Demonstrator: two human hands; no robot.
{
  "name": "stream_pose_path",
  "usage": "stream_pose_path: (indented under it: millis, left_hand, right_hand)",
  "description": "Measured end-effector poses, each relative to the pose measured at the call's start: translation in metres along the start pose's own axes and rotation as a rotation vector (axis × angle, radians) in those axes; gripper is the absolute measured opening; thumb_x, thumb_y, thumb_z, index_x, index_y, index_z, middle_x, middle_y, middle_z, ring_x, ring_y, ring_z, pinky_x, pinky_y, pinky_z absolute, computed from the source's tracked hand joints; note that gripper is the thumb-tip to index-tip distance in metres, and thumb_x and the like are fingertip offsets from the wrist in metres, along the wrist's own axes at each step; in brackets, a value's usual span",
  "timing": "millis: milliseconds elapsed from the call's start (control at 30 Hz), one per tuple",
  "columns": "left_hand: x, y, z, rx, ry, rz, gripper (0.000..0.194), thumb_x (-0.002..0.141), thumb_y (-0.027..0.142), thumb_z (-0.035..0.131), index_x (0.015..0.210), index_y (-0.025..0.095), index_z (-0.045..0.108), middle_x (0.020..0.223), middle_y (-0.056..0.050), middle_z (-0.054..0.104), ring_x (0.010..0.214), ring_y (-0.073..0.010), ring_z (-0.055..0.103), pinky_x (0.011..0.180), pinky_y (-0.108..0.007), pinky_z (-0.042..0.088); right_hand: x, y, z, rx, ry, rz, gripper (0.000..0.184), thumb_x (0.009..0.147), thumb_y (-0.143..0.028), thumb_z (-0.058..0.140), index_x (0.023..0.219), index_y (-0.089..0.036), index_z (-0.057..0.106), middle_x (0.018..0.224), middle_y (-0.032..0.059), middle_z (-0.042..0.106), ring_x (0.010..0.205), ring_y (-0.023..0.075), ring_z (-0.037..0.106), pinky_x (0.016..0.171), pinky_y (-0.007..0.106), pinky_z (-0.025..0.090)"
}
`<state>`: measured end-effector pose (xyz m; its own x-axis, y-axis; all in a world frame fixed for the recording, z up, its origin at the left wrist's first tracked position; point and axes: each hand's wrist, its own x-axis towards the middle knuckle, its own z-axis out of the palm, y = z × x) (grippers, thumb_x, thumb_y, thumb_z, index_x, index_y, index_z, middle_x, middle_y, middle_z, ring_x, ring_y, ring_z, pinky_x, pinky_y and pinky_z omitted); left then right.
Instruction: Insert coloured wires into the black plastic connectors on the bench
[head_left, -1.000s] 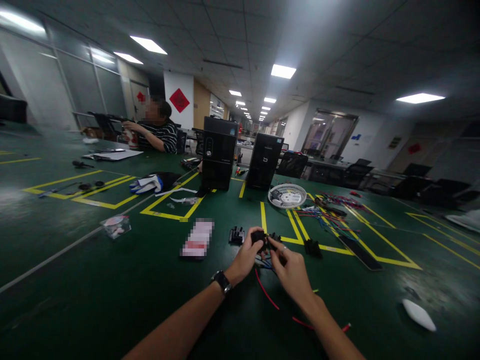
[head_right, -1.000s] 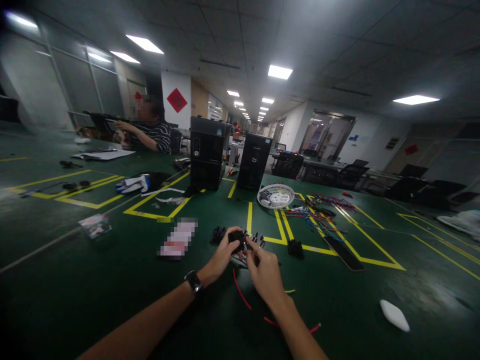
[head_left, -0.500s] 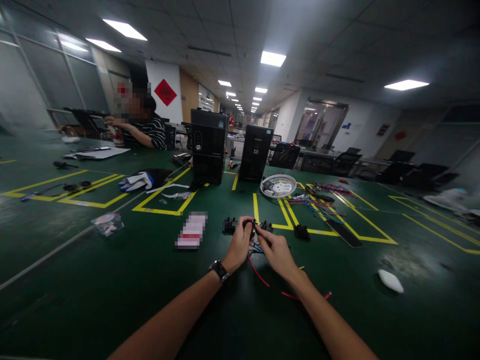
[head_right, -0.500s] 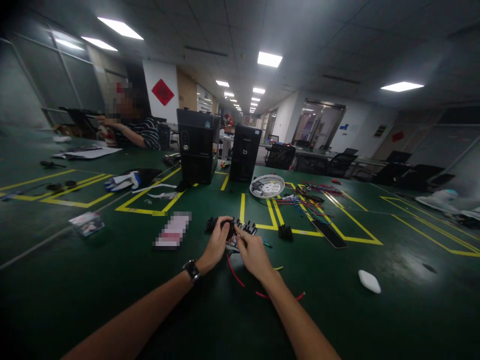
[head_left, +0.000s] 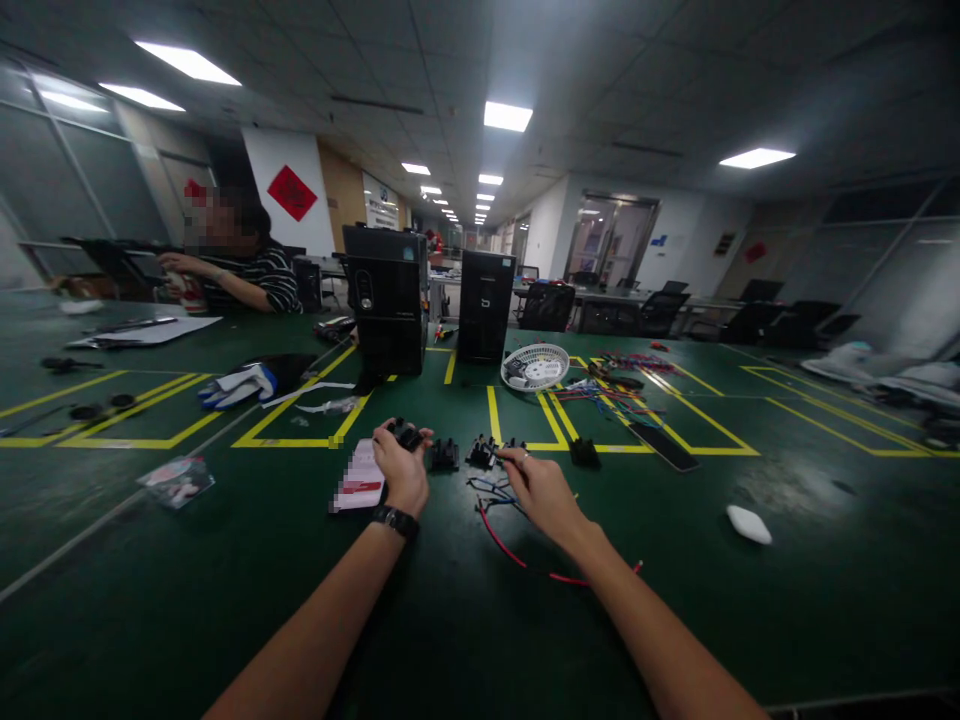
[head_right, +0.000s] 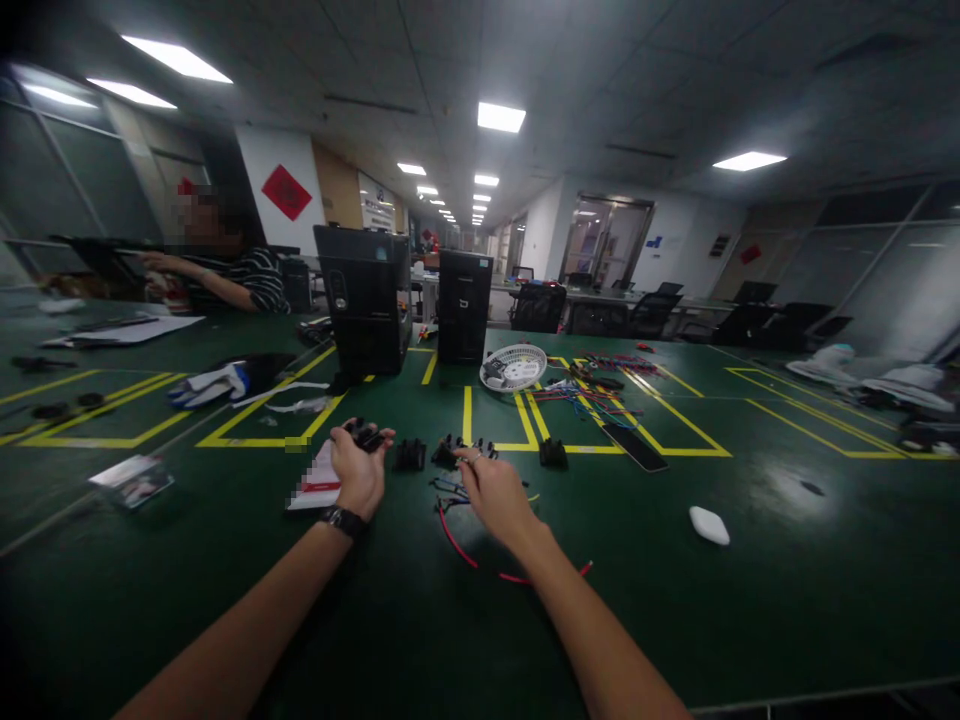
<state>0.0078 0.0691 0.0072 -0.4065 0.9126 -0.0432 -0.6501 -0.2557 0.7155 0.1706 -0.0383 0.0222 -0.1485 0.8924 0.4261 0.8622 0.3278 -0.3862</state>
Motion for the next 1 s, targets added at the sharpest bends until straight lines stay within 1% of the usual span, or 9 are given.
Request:
stream_pose_path:
  millis: [100,200,300,400,533,667,800,900,1000]
  left_hand:
    - [-0.007,0.002,-0.002,0.129,-0.264,0.068,0.033,0.090,0.051,0.038,0.103,0.021,0.046,0.080,-0.002,0.061,0.059,-0.0126,0.061,0.049,-0.021,0.043]
    - [-0.035,-0.011,-0.001,0.295,-0.512,-0.042,0.040,0.088,0.054,0.043,0.110,0.021,0.046,0.084,-0.004,0.063,0.064,-0.0143,0.062,0.052,-0.023,0.045]
    - [-0.058,-0.024,0.000,0.411,-0.645,-0.132,0.042,0.087,0.053,0.045,0.115,0.022,0.048,0.100,-0.006,0.061,0.083,-0.0163,0.062,0.066,-0.026,0.049]
    - [-0.065,-0.029,-0.003,0.505,-0.722,-0.130,0.043,0.090,0.052,0.040,0.122,0.022,0.044,0.114,-0.009,0.056,0.093,-0.0173,0.059,0.075,-0.029,0.048]
    - [-0.062,-0.021,-0.007,0.715,-0.839,0.217,0.035,0.090,0.037,0.046,0.121,0.021,0.045,0.112,-0.010,0.056,0.098,-0.0199,0.053,0.088,-0.036,0.043]
    - [-0.067,-0.012,-0.008,0.897,-1.066,0.573,0.020,0.088,0.019,0.045,0.104,0.020,0.057,0.104,-0.008,0.057,0.103,-0.0228,0.048,0.094,-0.040,0.038]
    - [-0.072,-0.010,-0.009,0.964,-1.192,0.663,0.022,0.086,0.012,0.042,0.098,0.019,0.059,0.101,-0.008,0.058,0.103,-0.0230,0.047,0.094,-0.040,0.038]
    - [-0.070,-0.011,-0.009,0.976,-1.181,0.676,0.021,0.087,0.011,0.041,0.095,0.018,0.058,0.099,-0.008,0.058,0.101,-0.0223,0.047,0.092,-0.039,0.038]
    - [-0.069,-0.011,-0.009,0.946,-1.135,0.653,0.020,0.088,0.013,0.040,0.094,0.018,0.058,0.097,-0.008,0.059,0.100,-0.0219,0.048,0.091,-0.038,0.039]
  right_hand:
    - [-0.001,0.005,-0.005,-0.125,-0.018,0.036,0.030,0.094,-0.033,0.044,0.116,-0.022,0.062,0.107,0.0096,0.068,0.101,0.0230,0.062,0.088,0.036,0.046]
    - [0.000,0.003,-0.010,-0.127,0.057,-0.027,0.050,0.086,-0.036,0.058,0.133,-0.021,0.048,0.129,0.0129,0.054,0.121,0.0270,0.048,0.099,0.044,0.039]
    - [0.001,0.004,-0.013,-0.001,0.048,-0.156,0.067,0.082,-0.030,0.064,0.142,-0.024,0.034,0.138,0.0103,0.046,0.128,0.0230,0.040,0.105,0.042,0.034]
    - [0.004,0.019,-0.017,0.013,0.042,-0.154,0.056,0.082,-0.025,0.064,0.134,-0.023,0.044,0.130,0.0081,0.054,0.121,0.0211,0.046,0.103,0.039,0.035]
    - [0.007,0.060,-0.024,-0.193,0.125,0.144,0.050,0.082,-0.025,0.063,0.129,-0.018,0.049,0.127,0.0121,0.055,0.119,0.0255,0.045,0.100,0.042,0.036]
    - [0.008,0.093,-0.023,-0.377,0.012,0.365,0.050,0.084,-0.026,0.059,0.132,-0.016,0.048,0.130,0.0143,0.053,0.122,0.0288,0.041,0.098,0.043,0.036]
    - [0.011,0.107,-0.022,-0.418,-0.068,0.409,0.051,0.088,-0.028,0.048,0.137,-0.018,0.043,0.139,0.0128,0.046,0.130,0.0282,0.034,0.101,0.045,0.031]
    - [0.009,0.116,-0.026,-0.448,-0.027,0.498,0.052,0.088,-0.024,0.042,0.139,-0.018,0.040,0.143,0.0125,0.041,0.134,0.0286,0.029,0.104,0.048,0.026]
    - [0.004,0.127,-0.032,-0.430,-0.076,0.561,0.055,0.082,-0.022,0.048,0.137,-0.017,0.043,0.141,0.0139,0.043,0.129,0.0304,0.037,0.101,0.047,0.030]
